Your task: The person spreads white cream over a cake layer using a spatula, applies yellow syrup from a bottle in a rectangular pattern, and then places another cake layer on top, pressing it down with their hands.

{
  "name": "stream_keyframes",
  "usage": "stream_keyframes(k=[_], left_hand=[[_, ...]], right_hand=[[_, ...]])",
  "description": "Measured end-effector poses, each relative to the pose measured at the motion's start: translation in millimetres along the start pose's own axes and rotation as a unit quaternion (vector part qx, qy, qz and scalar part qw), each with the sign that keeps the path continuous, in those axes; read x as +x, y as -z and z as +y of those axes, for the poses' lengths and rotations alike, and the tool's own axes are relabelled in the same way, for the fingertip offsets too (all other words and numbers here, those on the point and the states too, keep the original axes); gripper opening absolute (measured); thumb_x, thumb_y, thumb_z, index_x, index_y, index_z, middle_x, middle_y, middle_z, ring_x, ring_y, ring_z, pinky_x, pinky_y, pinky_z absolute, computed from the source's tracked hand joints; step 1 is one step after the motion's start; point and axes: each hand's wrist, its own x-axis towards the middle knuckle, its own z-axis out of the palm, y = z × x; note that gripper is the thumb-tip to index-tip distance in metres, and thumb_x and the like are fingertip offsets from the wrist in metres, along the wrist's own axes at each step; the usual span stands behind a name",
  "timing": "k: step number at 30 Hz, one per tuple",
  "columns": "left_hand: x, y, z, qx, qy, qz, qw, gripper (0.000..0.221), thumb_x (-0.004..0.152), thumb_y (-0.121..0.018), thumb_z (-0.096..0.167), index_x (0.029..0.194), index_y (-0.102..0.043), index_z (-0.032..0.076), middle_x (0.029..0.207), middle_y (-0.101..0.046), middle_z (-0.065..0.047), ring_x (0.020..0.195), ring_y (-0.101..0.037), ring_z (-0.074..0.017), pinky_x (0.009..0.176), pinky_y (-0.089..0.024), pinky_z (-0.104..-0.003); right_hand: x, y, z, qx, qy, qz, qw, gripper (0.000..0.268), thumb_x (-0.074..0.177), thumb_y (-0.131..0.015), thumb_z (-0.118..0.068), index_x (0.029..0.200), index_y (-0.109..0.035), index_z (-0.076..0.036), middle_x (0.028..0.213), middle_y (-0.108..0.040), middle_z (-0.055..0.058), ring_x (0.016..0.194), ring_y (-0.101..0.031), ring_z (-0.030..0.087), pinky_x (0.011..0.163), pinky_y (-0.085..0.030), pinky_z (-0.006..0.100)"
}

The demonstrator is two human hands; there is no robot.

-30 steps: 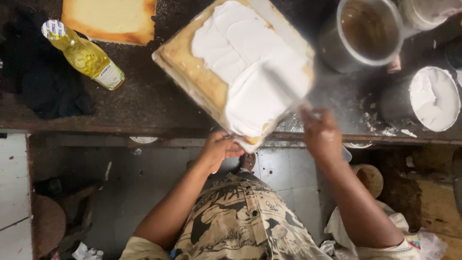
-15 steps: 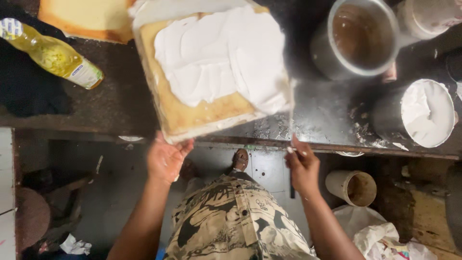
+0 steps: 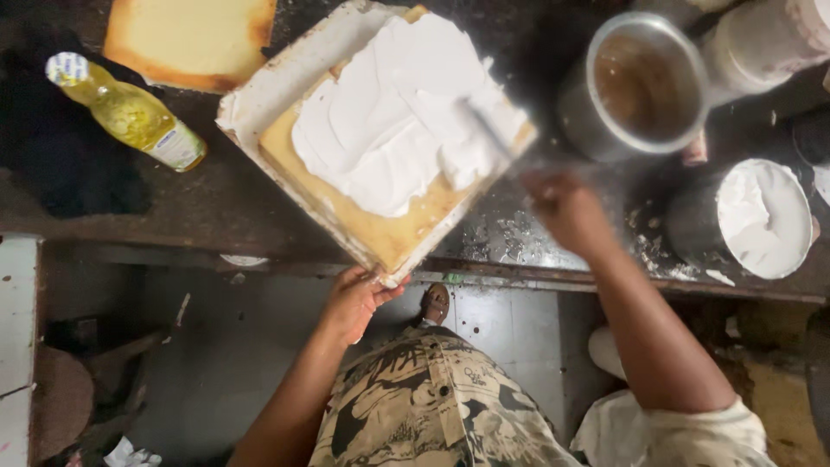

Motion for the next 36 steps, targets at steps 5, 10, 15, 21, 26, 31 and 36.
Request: stream_keyframes(k=[5,10,15,21,26,31,36], left_hand=[[5,-6,-2,0.007,0.020,-0.010,1.000,0.023,0.099,-0.066,0.017,0.107,-0.067,-0.005,0.115,-0.072,-0.019,0.102,-0.072,-0.0276,0.090,-0.062,-0.042],[-1,-20,-3,0.028,0.034,0.028,0.999,0.021,0.097,-0.066,0.019,0.105,-0.066,0.000,0.108,-0.072,-0.013,0.095,-0.070,-0.0227,0.084,-0.062,-0.039],[13,-18,-18,0.022,0.034,0.018,0.999,0.020,0.096,-0.066,0.016,0.103,-0.068,-0.002,0.102,-0.072,-0.010,0.092,-0.071,-0.0200,0.083,-0.064,-0.037],[19,-18,-22,0.033,0.031,-0.001,0.999,0.015,0.102,-0.066,0.011,0.103,-0.063,-0.005,0.100,-0.068,-0.019,0.090,-0.073,-0.0283,0.087,-0.066,-0.039],[15,-45,-7,0.095,0.082,-0.037,0.991,0.036,0.099,-0.060,0.023,0.114,-0.064,-0.009,0.115,-0.074,-0.018,0.098,-0.076,-0.0251,0.085,-0.067,-0.035],[36,-62,-23,0.262,0.151,-0.049,0.952,0.039,0.093,-0.065,0.020,0.128,-0.060,0.004,0.116,-0.069,-0.014,0.093,-0.071,-0.0194,0.081,-0.063,-0.033],[36,27,-33,-0.014,0.070,0.025,0.997,0.027,0.098,-0.063,0.016,0.120,-0.064,0.000,0.109,-0.071,-0.019,0.092,-0.070,-0.0252,0.082,-0.060,-0.037]], right_hand=[[-17,-26,-38,-0.139,0.132,-0.108,0.975,0.042,0.100,-0.064,-0.003,0.141,-0.070,-0.007,0.107,-0.070,0.023,0.066,-0.069,0.026,0.049,-0.058,0.034],[0,-12,-35,-0.011,0.065,-0.077,0.995,0.018,0.098,-0.065,-0.011,0.114,-0.073,-0.013,0.114,-0.069,0.018,0.073,-0.070,0.024,0.063,-0.060,0.038],[-37,-25,-79,0.061,0.191,-0.066,0.978,0.039,0.090,-0.067,-0.013,0.128,-0.072,-0.006,0.103,-0.068,0.020,0.069,-0.070,0.025,0.063,-0.062,0.038],[-15,-15,-64,-0.044,-0.088,-0.242,0.965,0.018,0.106,-0.063,-0.018,0.117,-0.075,-0.011,0.101,-0.075,0.014,0.070,-0.075,0.021,0.058,-0.060,0.032],[-28,-12,-73,-0.094,0.170,-0.006,0.981,0.029,0.098,-0.068,-0.009,0.125,-0.076,-0.007,0.102,-0.074,0.016,0.068,-0.070,0.024,0.048,-0.055,0.034],[0,15,-36,-0.093,0.044,0.102,0.989,0.015,0.109,-0.071,-0.011,0.115,-0.074,0.003,0.110,-0.070,0.021,0.073,-0.070,0.027,0.056,-0.057,0.035],[-75,16,-41,0.054,0.070,0.054,0.995,0.033,0.092,-0.072,-0.005,0.124,-0.072,0.004,0.104,-0.068,0.022,0.077,-0.069,0.024,0.063,-0.057,0.036]])
